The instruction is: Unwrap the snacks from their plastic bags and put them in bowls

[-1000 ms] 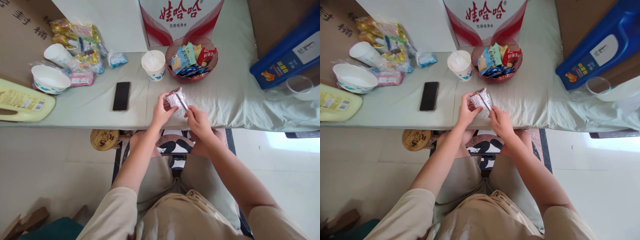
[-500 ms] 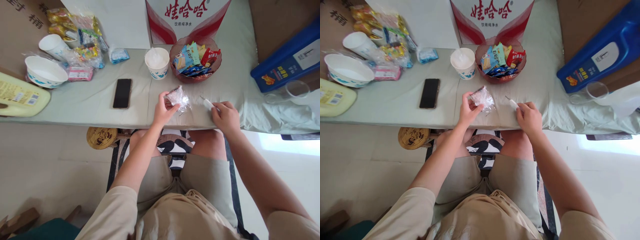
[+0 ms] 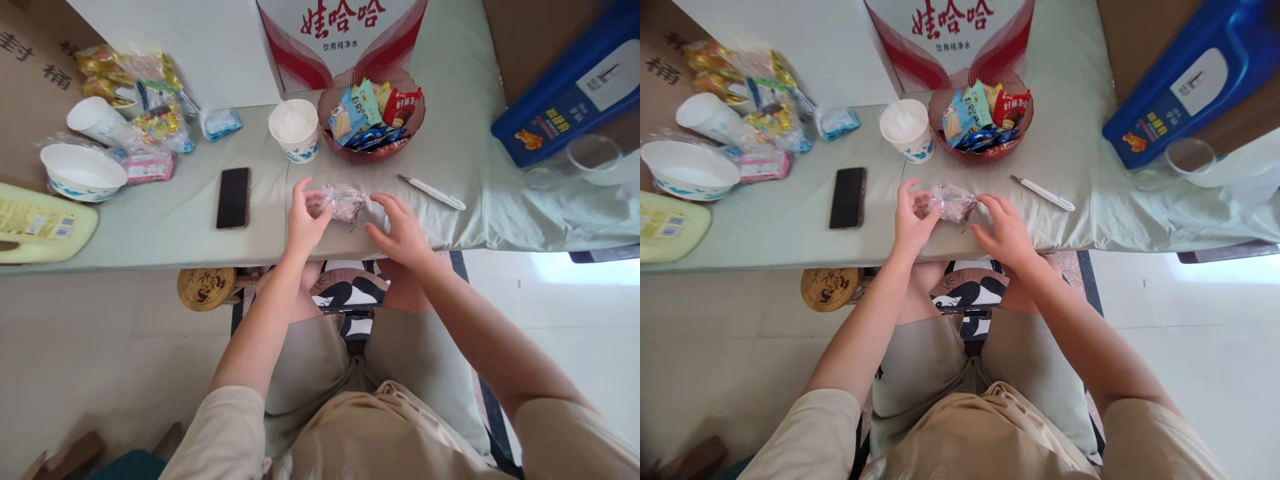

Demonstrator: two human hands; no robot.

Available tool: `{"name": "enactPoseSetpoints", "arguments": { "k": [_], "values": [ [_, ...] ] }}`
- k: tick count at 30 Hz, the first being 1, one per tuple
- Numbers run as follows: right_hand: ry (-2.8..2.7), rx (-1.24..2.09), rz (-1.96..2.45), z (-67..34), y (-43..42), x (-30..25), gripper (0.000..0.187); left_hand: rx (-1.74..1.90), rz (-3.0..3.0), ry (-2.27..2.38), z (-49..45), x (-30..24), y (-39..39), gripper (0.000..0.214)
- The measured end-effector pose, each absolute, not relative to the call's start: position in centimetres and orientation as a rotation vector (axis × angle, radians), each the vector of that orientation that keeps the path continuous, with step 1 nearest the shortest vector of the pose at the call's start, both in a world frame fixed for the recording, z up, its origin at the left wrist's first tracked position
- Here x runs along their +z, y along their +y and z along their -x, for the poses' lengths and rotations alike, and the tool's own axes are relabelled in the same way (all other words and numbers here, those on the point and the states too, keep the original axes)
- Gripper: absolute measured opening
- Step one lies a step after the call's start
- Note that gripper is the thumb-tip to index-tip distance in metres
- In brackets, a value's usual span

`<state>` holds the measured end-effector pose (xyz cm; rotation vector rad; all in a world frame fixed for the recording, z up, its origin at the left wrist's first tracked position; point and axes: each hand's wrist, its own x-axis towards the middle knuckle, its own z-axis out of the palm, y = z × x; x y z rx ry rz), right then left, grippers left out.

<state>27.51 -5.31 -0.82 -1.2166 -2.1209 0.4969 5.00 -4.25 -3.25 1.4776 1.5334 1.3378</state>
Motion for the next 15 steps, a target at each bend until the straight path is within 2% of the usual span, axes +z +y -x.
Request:
{"name": "enactPoseSetpoints", "arguments": {
  "k": [5, 11, 15],
  "values": [
    [-2.144, 0.560, 1.211, -25.5, -3.5, -0.8, 0.063, 1.348, -1.065, 1.478, -4.8, -1.9, -4.5, 0.042],
    [-2.173, 0.511, 1.207, -26.0, -3.5, -0.2, 0.023, 1.391, -0.857, 1.428, -4.3, -0.8, -5.2, 0.038],
    [-1.972, 0.568, 1.198, -27.2, -3.4, -0.9, 0.011, 1.407, -0.842, 1.480, -3.2, -1.1, -5.1, 0.021]
  ]
}}
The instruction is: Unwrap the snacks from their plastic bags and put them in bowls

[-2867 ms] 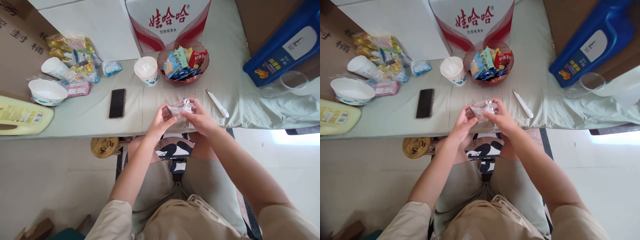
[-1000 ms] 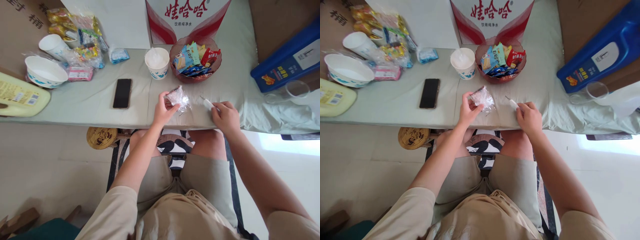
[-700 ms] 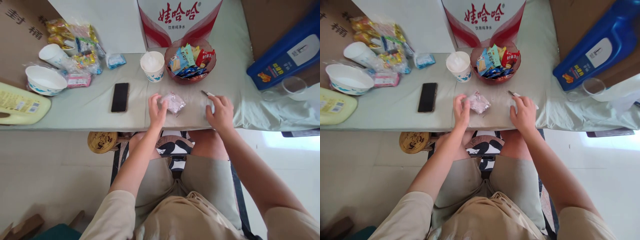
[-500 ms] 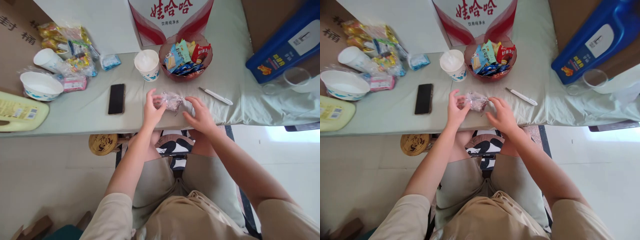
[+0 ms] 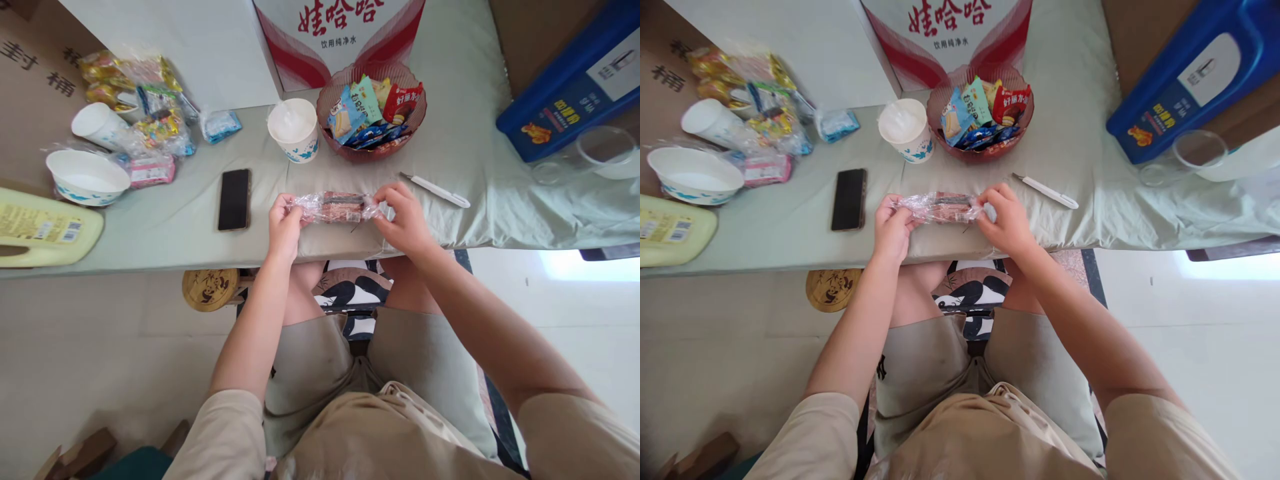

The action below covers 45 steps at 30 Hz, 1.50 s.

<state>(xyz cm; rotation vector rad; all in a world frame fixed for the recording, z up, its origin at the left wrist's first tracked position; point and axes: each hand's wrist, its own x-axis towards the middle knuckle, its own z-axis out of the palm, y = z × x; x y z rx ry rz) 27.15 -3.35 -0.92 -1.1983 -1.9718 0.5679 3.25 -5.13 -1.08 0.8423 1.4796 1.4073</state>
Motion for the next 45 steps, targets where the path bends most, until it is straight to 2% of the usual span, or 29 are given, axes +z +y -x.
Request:
{"name": "enactPoseSetpoints", "arguments": {
  "k": [4, 7, 11, 14, 17, 21, 28, 32, 35, 38, 41, 45],
  "values": [
    [-1.727, 0.597, 1.354, -29.2, -2.4, -3.0, 0.020, 1.457, -0.986, 1.664, -1.4, -1.6, -5.0, 0.014],
    [-1.658, 0.412, 1.357, -30.4, -2.3, -2.8, 0.035, 1.438, -1.364, 1.776, -0.7, -0.7, -5.3, 0.016],
    [-2.055, 0.181, 1.245, -29.8, -3.2, 0.5, 0.041, 0.955, -2.044, 1.738, -1.6, 1.4, -5.7, 0.023],
    [-2.406, 0.083, 1.171, -28.8, -3.8, 2.1, 0.035, 0.699, -2.246, 1.699, -2.3, 2.4, -5.9, 0.007],
    [-2.500, -0.018, 1.171, -28.6, -4.2, 2.1, 0.021, 0.707, -2.293, 1.694, -2.2, 2.9, -6.4, 0.009],
    [-2.333, -0.144, 1.209, -29.5, -5.1, 2.0, 0.022, 0.768, -2.352, 1.673, -1.9, 3.9, -7.6, 0.009],
    [-2.489, -0.037, 1.167, -31.0, -7.2, 1.4, 0.031, 0.558, -2.387, 1.606, -1.7, 3.4, -10.0, 0.019],
    [-2.492, -0.057, 1.238, -32.0, -7.9, 0.6, 0.020, 0.414, -2.306, 1.527, -1.4, 2.7, -10.7, 0.019],
    [-2.511, 0.016, 1.233, -32.4, -8.3, 0.4, 0.014, 0.459, -2.270, 1.559, -2.2, 3.1, -10.4, 0.020],
    [-2.535, 0.085, 1.233, -32.0, -8.4, 0.3, 0.013, 0.561, -2.347, 1.575, -4.2, 3.5, -9.5, 0.017],
    [-2.500, 0.084, 1.269, -31.4, -8.3, 0.3, 0.014, 0.488, -2.418, 1.439, -6.3, 3.2, -8.3, 0.043],
    [-2.380, 0.055, 1.316, -31.7, -8.0, 0.0, 0.017, 0.478, -2.300, 1.469, -7.1, 2.4, -6.5, 0.035]
  ]
}}
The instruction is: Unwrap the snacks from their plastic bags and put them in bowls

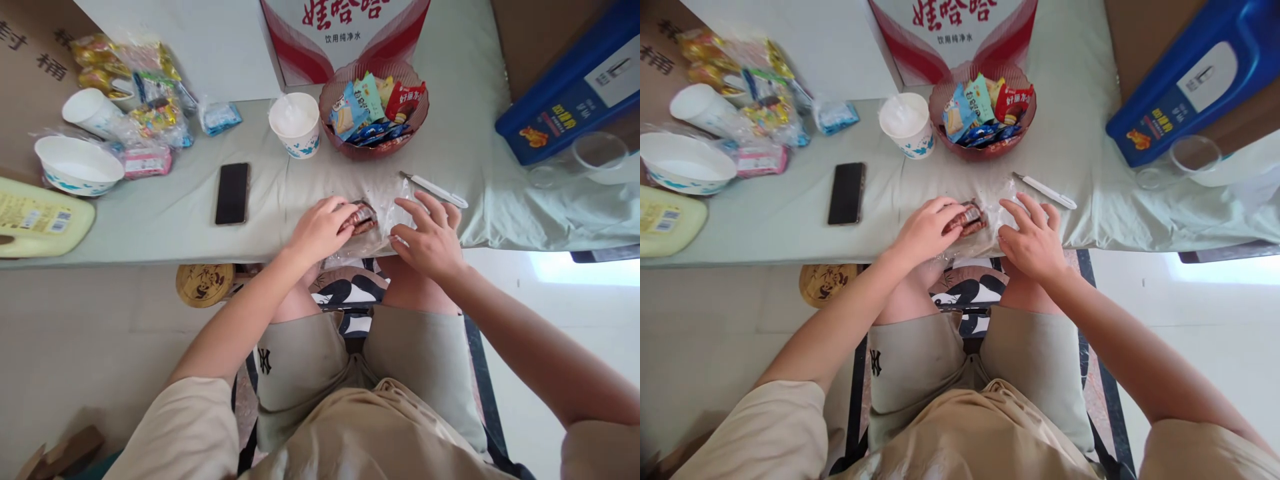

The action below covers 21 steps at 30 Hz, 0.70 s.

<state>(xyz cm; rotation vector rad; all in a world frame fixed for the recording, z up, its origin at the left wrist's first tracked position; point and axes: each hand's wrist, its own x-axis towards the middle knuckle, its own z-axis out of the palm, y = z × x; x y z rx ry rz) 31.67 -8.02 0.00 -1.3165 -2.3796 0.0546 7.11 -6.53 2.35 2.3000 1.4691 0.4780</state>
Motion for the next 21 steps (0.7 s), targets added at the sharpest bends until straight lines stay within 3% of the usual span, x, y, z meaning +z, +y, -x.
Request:
{"name": "enactPoseSetpoints", "arguments": {
  "k": [9, 13, 21],
  "values": [
    [-2.248, 0.068, 1.276, -32.6, -8.4, 1.2, 0.016, 0.718, -1.928, 1.529, -6.3, 1.7, -4.6, 0.022],
    [-2.437, 0.260, 1.060, -28.9, -7.2, 2.0, 0.038, 0.886, -1.625, 1.530, -6.3, 1.1, -4.1, 0.012],
    [-2.619, 0.258, 1.131, -25.4, -4.9, 1.8, 0.065, 1.090, -1.060, 1.591, -4.1, 1.4, -3.8, 0.021]
  ]
}}
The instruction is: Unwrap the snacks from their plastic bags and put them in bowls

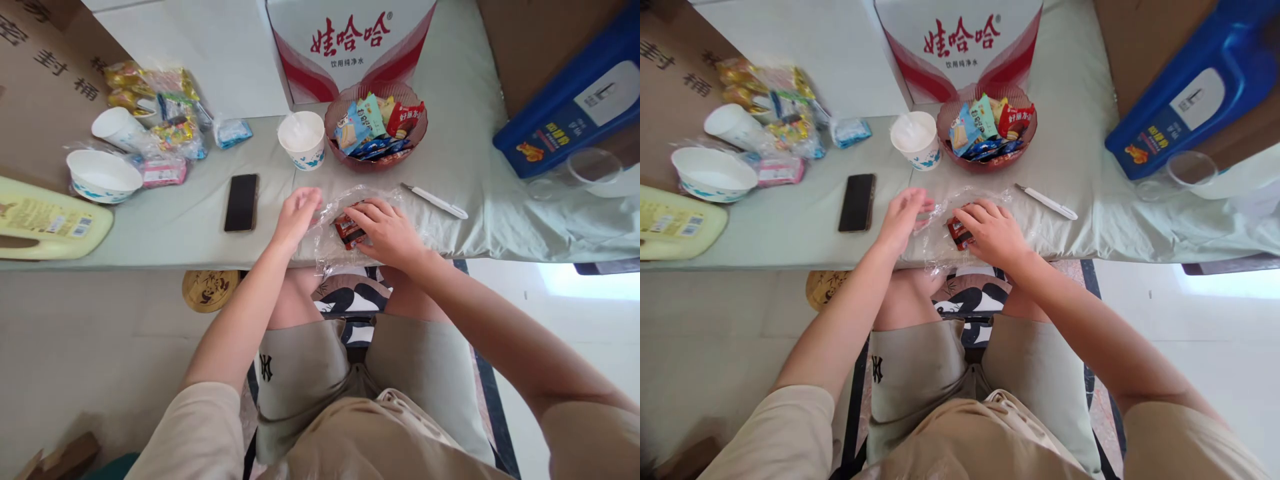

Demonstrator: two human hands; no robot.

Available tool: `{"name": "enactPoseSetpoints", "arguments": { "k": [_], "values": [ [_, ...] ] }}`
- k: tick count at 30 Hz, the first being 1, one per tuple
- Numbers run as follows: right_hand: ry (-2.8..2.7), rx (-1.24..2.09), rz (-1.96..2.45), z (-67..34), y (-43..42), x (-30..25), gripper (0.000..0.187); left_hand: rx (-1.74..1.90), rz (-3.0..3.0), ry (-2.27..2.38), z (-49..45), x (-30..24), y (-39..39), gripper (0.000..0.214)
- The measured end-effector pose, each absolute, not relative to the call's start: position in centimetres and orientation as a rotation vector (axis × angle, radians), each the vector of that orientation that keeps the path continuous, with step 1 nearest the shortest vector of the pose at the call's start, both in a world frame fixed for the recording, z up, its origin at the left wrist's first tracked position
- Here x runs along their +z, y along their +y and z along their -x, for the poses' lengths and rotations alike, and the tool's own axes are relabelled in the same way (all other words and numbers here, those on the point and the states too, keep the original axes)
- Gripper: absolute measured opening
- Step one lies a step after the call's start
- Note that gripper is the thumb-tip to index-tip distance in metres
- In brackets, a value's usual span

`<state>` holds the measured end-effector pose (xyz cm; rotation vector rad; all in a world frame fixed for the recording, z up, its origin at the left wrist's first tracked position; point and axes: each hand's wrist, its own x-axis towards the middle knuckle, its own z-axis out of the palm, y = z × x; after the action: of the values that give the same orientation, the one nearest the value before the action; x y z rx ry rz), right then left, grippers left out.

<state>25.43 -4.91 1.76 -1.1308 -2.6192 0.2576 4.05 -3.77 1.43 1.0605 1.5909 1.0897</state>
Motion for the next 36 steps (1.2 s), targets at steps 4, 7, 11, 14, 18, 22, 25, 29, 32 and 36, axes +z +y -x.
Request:
{"name": "enactPoseSetpoints", "arguments": {
  "k": [4, 7, 11, 14, 18, 22, 25, 29, 32, 36],
  "values": [
    [-2.663, 0.199, 1.195, -25.4, -4.5, 1.8, 0.065, 0.875, -1.199, 1.583, -3.8, 1.2, -5.2, 0.042],
    [-2.640, 0.207, 1.183, -25.6, -3.9, 1.4, 0.058, 0.919, -1.039, 1.555, -4.0, 1.1, -5.0, 0.013],
    [-2.515, 0.376, 1.083, -25.8, -3.0, 0.6, 0.046, 1.098, -0.763, 1.396, -4.2, 1.0, -3.9, 0.010],
    [-2.491, 0.517, 1.016, -25.6, -2.5, 0.1, 0.047, 1.125, -0.799, 1.304, -4.6, 0.4, -3.8, 0.013],
    [-2.589, 0.555, 0.985, -25.2, -2.2, -0.3, 0.069, 1.099, -0.729, 1.071, -5.5, 0.1, -4.1, 0.025],
    [-2.434, 0.741, 1.024, -25.3, -1.7, -0.1, 0.062, 1.114, -0.633, 1.037, -5.3, 0.6, -3.4, 0.026],
    [-2.277, 0.949, 1.006, -25.9, -1.3, 0.4, 0.050, 1.167, -0.826, 1.256, -4.5, 0.5, -2.7, 0.017],
    [-2.105, 1.125, 1.079, -26.5, -0.7, 0.7, 0.046, 1.270, -1.286, 1.562, -3.6, -1.0, -2.3, 0.010],
    [-1.991, 1.197, 1.126, -26.7, -0.5, 0.6, 0.044, 1.259, -1.496, 1.608, -3.5, -1.9, -2.6, 0.013],
    [-1.833, 1.177, 1.229, -27.7, -1.0, 0.9, 0.040, 1.260, -1.592, 1.652, -3.6, -2.2, -3.2, 0.012]
  ]
}}
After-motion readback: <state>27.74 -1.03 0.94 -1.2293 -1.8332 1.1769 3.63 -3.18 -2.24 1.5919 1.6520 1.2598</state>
